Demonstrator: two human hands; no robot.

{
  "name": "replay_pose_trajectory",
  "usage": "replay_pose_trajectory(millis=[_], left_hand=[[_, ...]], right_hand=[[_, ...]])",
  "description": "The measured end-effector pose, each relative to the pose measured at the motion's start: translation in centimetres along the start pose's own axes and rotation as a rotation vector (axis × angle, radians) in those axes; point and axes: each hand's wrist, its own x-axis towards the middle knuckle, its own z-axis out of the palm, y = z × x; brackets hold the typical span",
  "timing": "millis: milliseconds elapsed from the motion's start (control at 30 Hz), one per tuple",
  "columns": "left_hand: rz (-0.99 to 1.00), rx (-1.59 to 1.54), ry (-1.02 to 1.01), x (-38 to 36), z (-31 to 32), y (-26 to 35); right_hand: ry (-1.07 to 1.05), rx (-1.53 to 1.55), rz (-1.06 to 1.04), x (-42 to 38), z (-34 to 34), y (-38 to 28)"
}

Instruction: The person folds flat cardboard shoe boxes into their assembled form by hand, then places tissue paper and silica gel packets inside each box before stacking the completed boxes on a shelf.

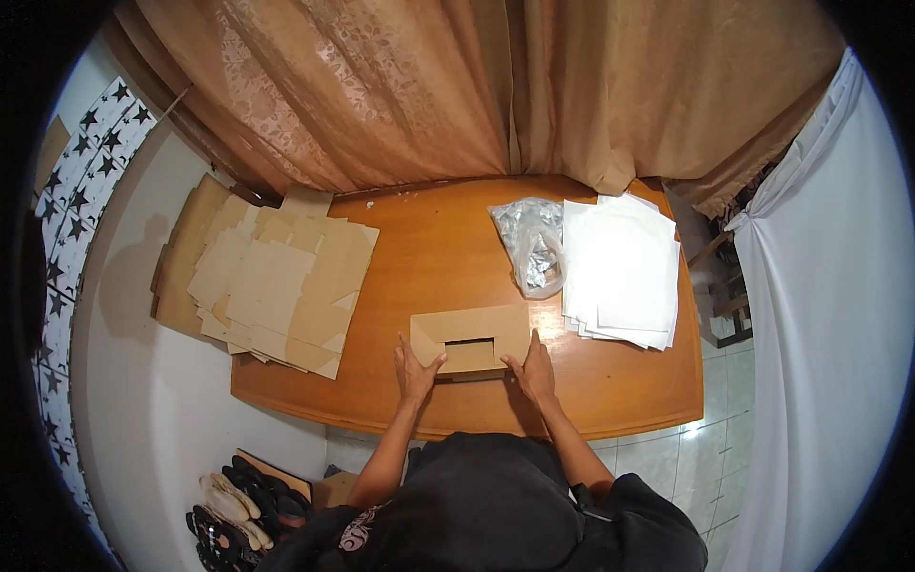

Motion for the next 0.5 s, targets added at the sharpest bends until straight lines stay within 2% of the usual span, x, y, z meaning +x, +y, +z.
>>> replay_pose_trajectory(millis=[67,100,167,200,267,300,367,400,467,500], left_hand=[[-0.064,-0.046,-0.033,0.2,-0.9,1.1],[-0.058,-0.050,-0.023,0.2,-1.2,1.5],[0.031,0.005,0.118,-0.2,-1.7,2.1],[0.035,0.005,0.123,-0.4,-2.4,2.9],[-0.016,-0.216,0.162,-1.1,-3.8,4.4],[-0.014,-0.217,0.161,-1.1,-3.6,4.2],[0.063,-0.479,0.235,-1.1,-3.2,3.3],[0.062,-0.479,0.236,-0.9,-3.1,2.4],[0.000,-0.776,0.174,-0.9,-3.1,0.7],[-0.004,-0.774,0.174,-1.0,-3.3,1.1]], right_hand=[[-0.105,0.007,-0.034,0.8,0.1,1.5],[-0.099,0.007,-0.044,1.3,0.4,2.5],[0.023,0.038,-0.246,2.0,1.3,4.2],[0.027,0.040,-0.251,1.9,0.7,3.2],[0.058,0.031,-0.137,0.6,-2.2,-1.4],[0.060,0.031,-0.137,0.8,-2.7,-2.0],[-0.021,0.181,0.059,1.0,-3.1,-2.5],[-0.023,0.181,0.058,1.3,-2.7,-1.8],[0.067,0.383,-0.215,1.8,-1.5,0.1],[0.063,0.383,-0.212,1.6,-1.6,-0.2]])
